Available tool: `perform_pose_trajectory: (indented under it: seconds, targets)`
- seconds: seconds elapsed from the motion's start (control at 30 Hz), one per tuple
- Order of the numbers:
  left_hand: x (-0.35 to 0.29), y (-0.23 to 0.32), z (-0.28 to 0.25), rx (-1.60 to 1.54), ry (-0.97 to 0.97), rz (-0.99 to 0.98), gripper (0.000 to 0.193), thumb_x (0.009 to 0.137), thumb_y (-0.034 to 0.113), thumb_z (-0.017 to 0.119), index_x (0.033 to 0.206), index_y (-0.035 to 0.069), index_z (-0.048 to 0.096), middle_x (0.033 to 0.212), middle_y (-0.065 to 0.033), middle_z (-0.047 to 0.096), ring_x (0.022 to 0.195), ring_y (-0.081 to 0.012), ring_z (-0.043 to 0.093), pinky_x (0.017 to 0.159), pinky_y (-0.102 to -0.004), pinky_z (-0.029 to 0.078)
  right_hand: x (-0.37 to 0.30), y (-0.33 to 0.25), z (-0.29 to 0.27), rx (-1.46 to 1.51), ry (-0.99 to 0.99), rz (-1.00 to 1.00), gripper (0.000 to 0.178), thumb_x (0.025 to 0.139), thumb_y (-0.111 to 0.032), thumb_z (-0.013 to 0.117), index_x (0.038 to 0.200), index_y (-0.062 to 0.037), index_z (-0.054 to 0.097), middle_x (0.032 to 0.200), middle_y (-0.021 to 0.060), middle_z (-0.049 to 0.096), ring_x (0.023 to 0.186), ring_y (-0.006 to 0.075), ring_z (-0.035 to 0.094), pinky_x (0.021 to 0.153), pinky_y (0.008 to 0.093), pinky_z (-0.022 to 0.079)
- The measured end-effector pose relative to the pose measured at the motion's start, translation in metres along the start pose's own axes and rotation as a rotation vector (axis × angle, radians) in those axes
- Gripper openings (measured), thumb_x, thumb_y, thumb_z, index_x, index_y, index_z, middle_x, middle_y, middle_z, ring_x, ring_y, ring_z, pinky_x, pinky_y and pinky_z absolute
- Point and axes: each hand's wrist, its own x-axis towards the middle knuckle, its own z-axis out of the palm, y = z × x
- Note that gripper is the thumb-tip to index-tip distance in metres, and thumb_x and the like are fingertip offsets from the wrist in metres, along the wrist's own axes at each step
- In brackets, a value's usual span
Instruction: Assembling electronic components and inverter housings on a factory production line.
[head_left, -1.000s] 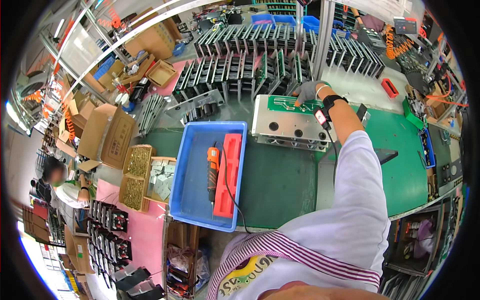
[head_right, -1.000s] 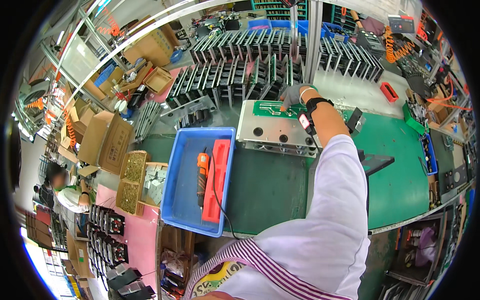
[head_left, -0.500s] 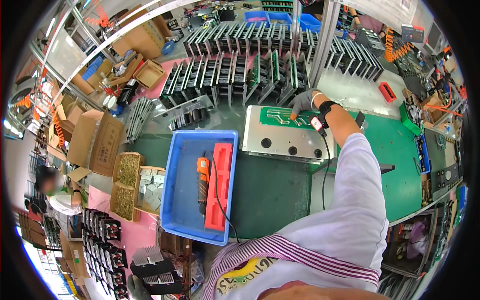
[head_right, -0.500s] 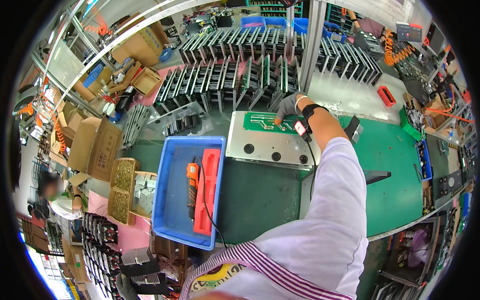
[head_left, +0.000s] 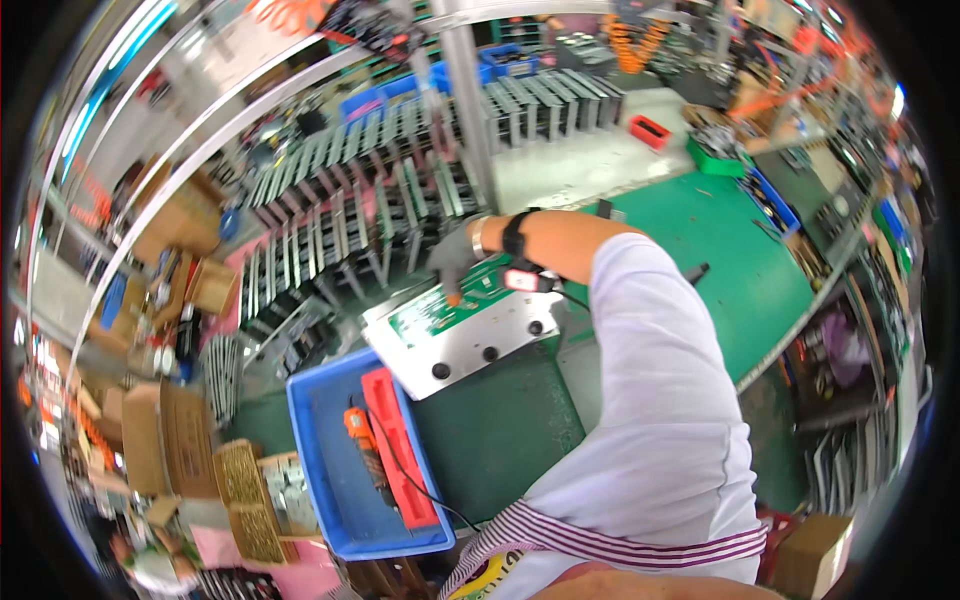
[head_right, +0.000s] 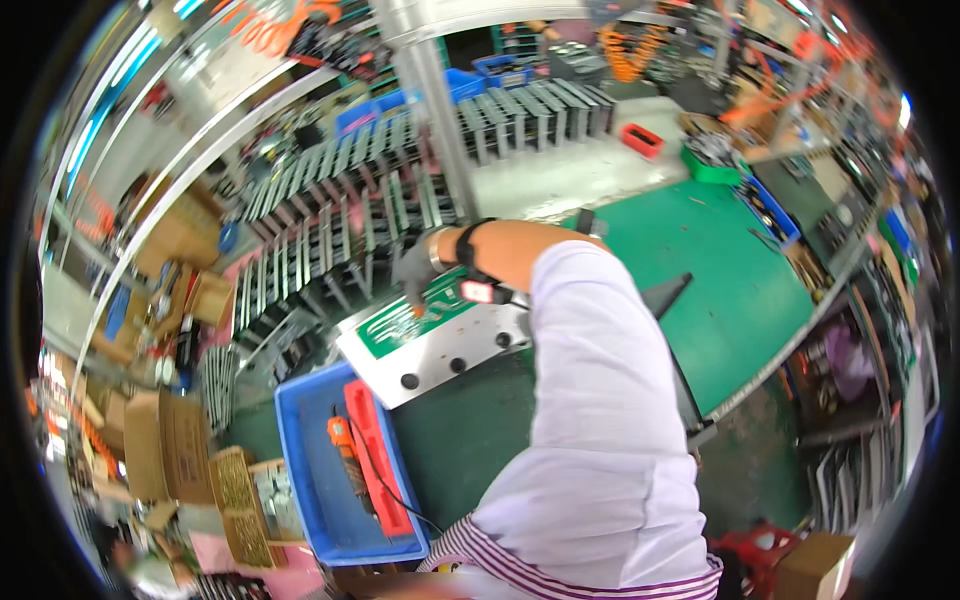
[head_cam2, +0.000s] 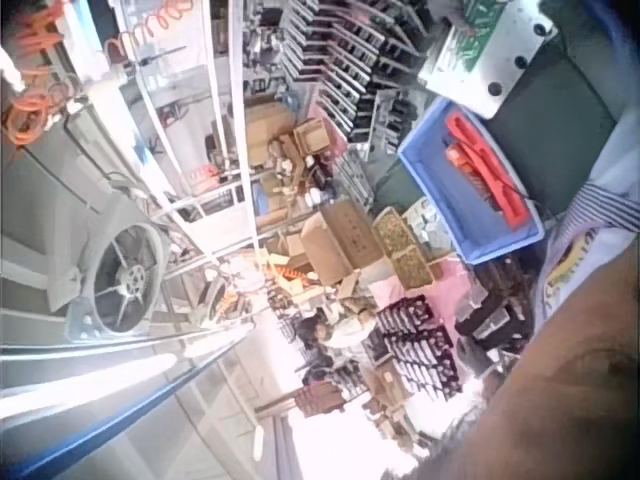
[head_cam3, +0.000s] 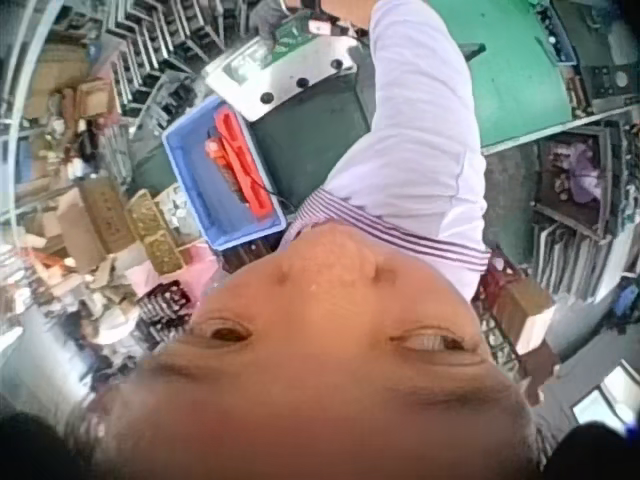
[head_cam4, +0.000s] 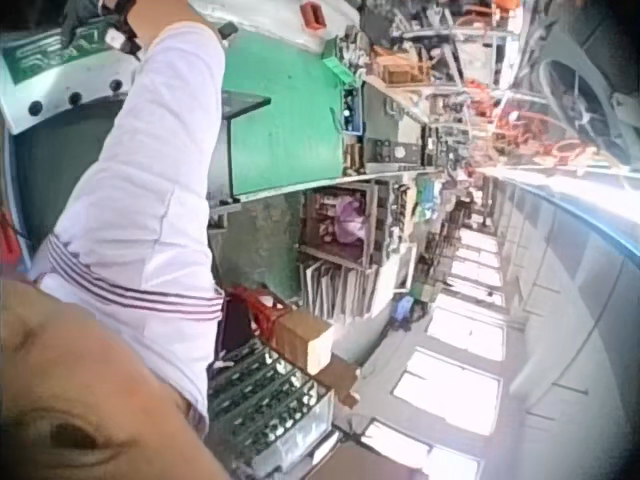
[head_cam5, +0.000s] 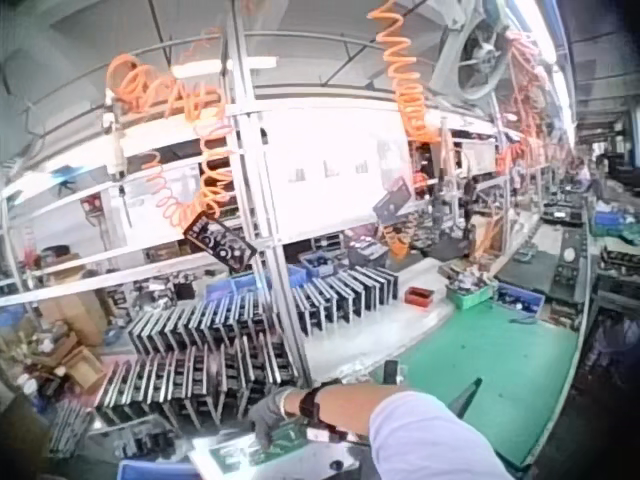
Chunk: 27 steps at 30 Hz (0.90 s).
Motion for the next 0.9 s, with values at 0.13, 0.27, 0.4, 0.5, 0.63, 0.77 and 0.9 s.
perform_pose_trajectory:
  seconds: [0.13,0.27,0.4,0.5,0.63,0.77,0.9]
  targets:
    - [0.008,0.011,0.011,-0.003,-0.095,0.091,0.033,0.086,0.023,0.050,0.101,-0.005,0.052,0.087,-0.0166,0.054,0.078,-0.0243,0.049,0.070,-0.0330,0.040,-0.019,-0.048,-0.007,-0.219,0.064,-0.029,0.069,0.046,-0.039,0.074,0.100,0.0013,0.055,0.099,0.0201,0.057,0.093,0.0348,0.055,0.077,0.0407,0.043]
    - [0.009,0.017,0.017,-0.005,-0.194,0.186,0.032,0.086,0.023,0.050,0.099,-0.005,0.052,0.084,-0.0155,0.054,0.075,-0.0234,0.048,0.068,-0.0328,0.040,-0.071,-0.109,-0.028,-0.312,0.242,-0.049,0.059,0.049,-0.031,0.075,0.098,-0.0032,0.056,0.091,0.0158,0.060,0.086,0.0327,0.057,0.074,0.0414,0.045]
    - [0.006,0.018,0.019,-0.029,-0.299,0.293,0.031,0.086,0.023,0.049,0.098,-0.005,0.053,0.081,-0.0143,0.054,0.072,-0.0224,0.048,0.065,-0.0325,0.040,-0.154,-0.174,-0.057,-0.324,0.586,0.018,0.058,0.054,-0.032,0.072,0.104,-0.0070,0.054,0.092,0.0136,0.060,0.087,0.0316,0.058,0.074,0.0416,0.045]
    - [0.004,0.013,0.013,-0.049,-0.388,0.390,0.030,0.086,0.023,0.049,0.096,-0.005,0.053,0.078,-0.0135,0.054,0.070,-0.0216,0.047,0.064,-0.0324,0.040,-0.228,-0.215,-0.061,-0.279,0.876,0.103,0.056,0.051,-0.037,0.072,0.097,-0.0059,0.058,0.093,0.0153,0.060,0.087,0.0318,0.058,0.074,0.0392,0.045]
    - [0.005,-0.008,-0.007,-0.076,-0.481,0.490,0.030,0.087,0.023,0.049,0.095,-0.005,0.053,0.075,-0.0123,0.054,0.067,-0.0206,0.047,0.061,-0.0322,0.040,-0.320,-0.248,-0.015,0.099,1.146,0.231,0.063,0.049,-0.037,0.072,0.098,-0.0012,0.056,0.093,0.0167,0.059,0.090,0.0301,0.057,0.077,0.0348,0.044]
    - [0.000,-0.028,-0.026,-0.070,-0.567,0.609,0.030,0.087,0.023,0.048,0.093,-0.005,0.054,0.072,-0.0112,0.054,0.064,-0.0196,0.046,0.059,-0.0320,0.039,-0.392,-0.267,0.090,0.582,1.355,0.365,0.063,0.048,-0.030,0.074,0.100,0.0002,0.053,0.089,0.0121,0.058,0.085,0.0225,0.055,0.073,0.0319,0.043]
    - [-0.021,-0.022,-0.022,-0.002,-0.528,1.092,0.028,0.086,0.023,0.049,0.093,-0.004,0.055,0.071,-0.0120,0.054,0.063,-0.0198,0.047,0.059,-0.0314,0.040,-0.436,-0.283,0.212,1.050,1.563,0.444,0.058,0.050,-0.016,0.073,0.099,0.0054,0.052,0.086,0.0100,0.056,0.077,0.0163,0.054,0.070,0.0273,0.043]
